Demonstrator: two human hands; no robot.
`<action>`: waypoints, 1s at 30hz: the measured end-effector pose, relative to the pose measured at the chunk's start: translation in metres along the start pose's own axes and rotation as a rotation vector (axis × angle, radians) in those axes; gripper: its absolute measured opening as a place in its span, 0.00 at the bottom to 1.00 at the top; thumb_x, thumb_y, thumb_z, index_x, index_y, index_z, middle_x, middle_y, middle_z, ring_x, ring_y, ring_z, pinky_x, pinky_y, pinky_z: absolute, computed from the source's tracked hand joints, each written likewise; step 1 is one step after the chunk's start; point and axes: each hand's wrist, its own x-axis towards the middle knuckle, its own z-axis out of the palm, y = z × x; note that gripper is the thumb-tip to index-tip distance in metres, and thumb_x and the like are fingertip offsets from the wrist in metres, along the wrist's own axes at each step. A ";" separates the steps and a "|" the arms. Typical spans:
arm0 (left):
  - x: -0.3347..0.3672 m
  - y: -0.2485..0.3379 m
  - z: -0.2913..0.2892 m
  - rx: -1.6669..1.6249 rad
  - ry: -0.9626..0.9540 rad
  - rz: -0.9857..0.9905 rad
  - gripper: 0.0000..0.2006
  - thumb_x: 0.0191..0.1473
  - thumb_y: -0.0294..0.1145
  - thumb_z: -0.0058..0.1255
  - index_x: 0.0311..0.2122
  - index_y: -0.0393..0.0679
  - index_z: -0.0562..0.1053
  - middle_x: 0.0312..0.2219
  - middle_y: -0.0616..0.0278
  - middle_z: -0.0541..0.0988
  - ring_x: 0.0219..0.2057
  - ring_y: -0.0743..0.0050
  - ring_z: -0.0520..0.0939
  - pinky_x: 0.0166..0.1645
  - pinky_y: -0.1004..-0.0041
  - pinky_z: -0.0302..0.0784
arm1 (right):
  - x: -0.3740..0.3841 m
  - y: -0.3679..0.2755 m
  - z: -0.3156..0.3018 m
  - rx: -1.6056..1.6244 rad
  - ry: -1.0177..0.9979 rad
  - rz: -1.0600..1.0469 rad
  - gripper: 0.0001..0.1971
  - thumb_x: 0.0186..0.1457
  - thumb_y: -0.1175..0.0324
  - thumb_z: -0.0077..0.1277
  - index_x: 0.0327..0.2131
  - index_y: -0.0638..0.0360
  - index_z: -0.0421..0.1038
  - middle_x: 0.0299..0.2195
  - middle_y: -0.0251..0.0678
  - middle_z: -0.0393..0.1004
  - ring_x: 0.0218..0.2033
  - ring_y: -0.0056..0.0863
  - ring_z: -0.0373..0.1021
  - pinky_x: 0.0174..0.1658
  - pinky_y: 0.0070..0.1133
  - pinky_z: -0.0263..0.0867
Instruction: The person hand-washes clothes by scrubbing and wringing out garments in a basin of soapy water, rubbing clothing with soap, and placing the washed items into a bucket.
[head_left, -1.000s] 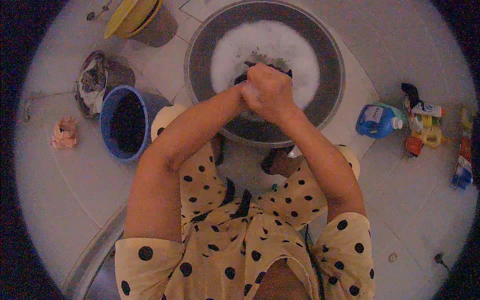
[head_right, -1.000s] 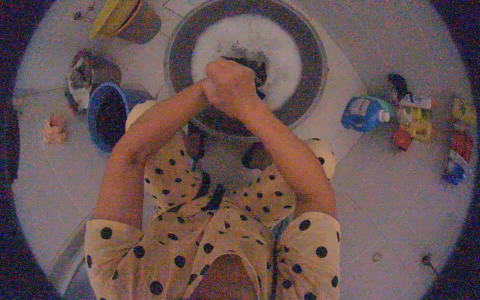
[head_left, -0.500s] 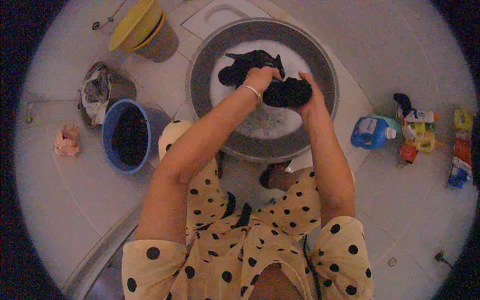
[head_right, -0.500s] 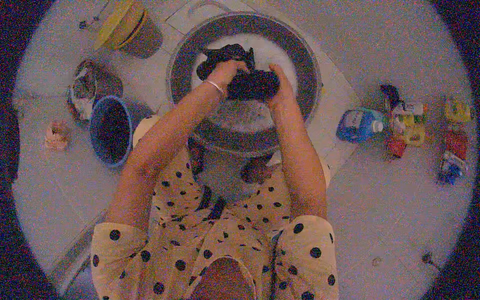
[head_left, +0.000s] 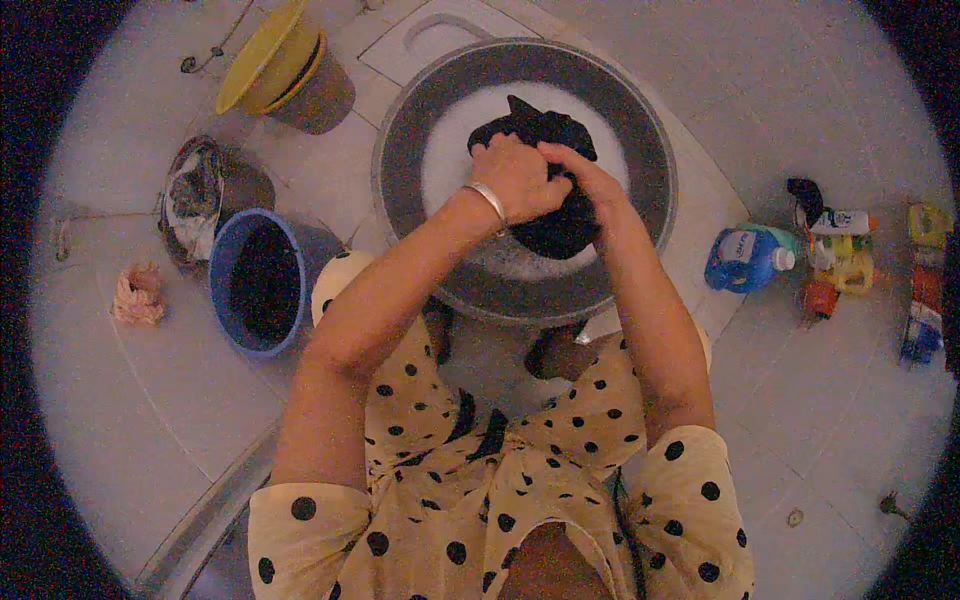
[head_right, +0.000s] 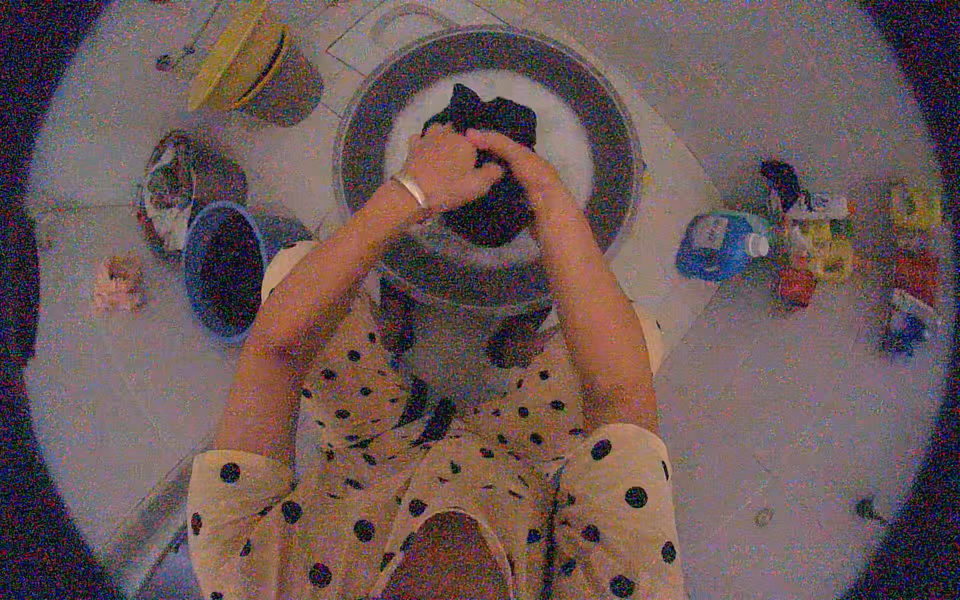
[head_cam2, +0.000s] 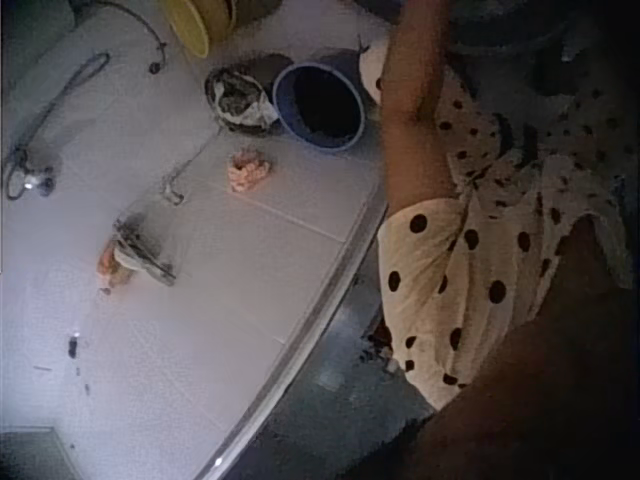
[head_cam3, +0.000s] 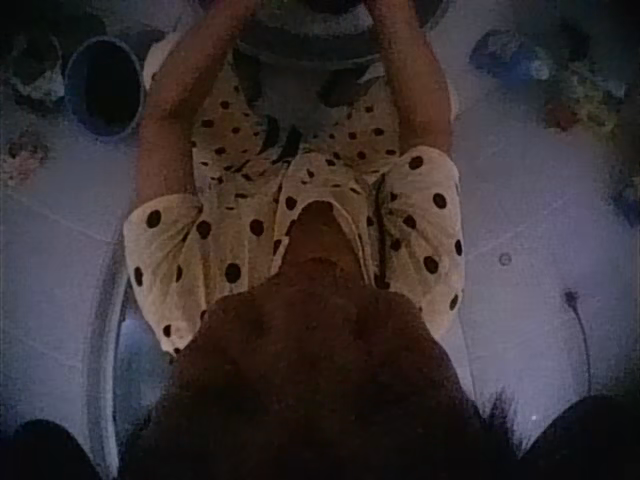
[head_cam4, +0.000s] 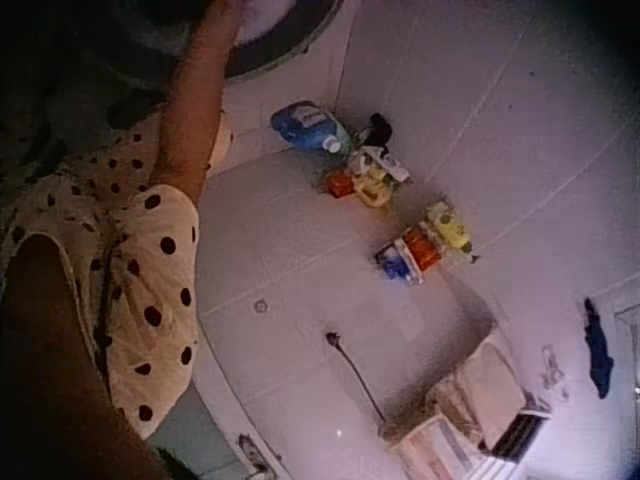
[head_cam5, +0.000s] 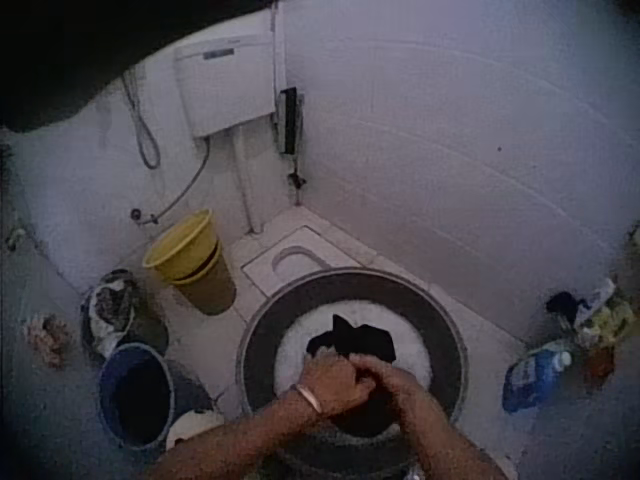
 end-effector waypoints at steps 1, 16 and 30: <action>-0.004 0.000 -0.004 0.004 -0.018 0.018 0.28 0.47 0.54 0.46 0.37 0.34 0.77 0.43 0.33 0.74 0.49 0.34 0.71 0.54 0.46 0.64 | 0.002 0.000 -0.003 -0.019 0.032 0.007 0.23 0.45 0.52 0.62 0.41 0.55 0.75 0.36 0.35 0.78 0.34 0.29 0.74 0.38 0.25 0.71; 0.009 -0.044 0.009 -1.021 0.138 0.304 0.19 0.53 0.41 0.50 0.42 0.33 0.73 0.46 0.53 0.72 0.43 0.66 0.77 0.48 0.67 0.72 | 0.008 -0.009 0.009 0.553 -0.123 -0.162 0.15 0.45 0.63 0.57 0.36 0.61 0.71 0.28 0.37 0.75 0.30 0.36 0.73 0.38 0.31 0.72; 0.001 -0.001 -0.016 -1.867 -0.071 -0.213 0.24 0.52 0.58 0.49 0.37 0.45 0.73 0.26 0.65 0.78 0.26 0.72 0.79 0.32 0.71 0.77 | -0.055 -0.006 0.026 0.411 -0.279 -0.209 0.17 0.50 0.58 0.49 0.35 0.64 0.70 0.23 0.35 0.71 0.22 0.24 0.67 0.26 0.18 0.64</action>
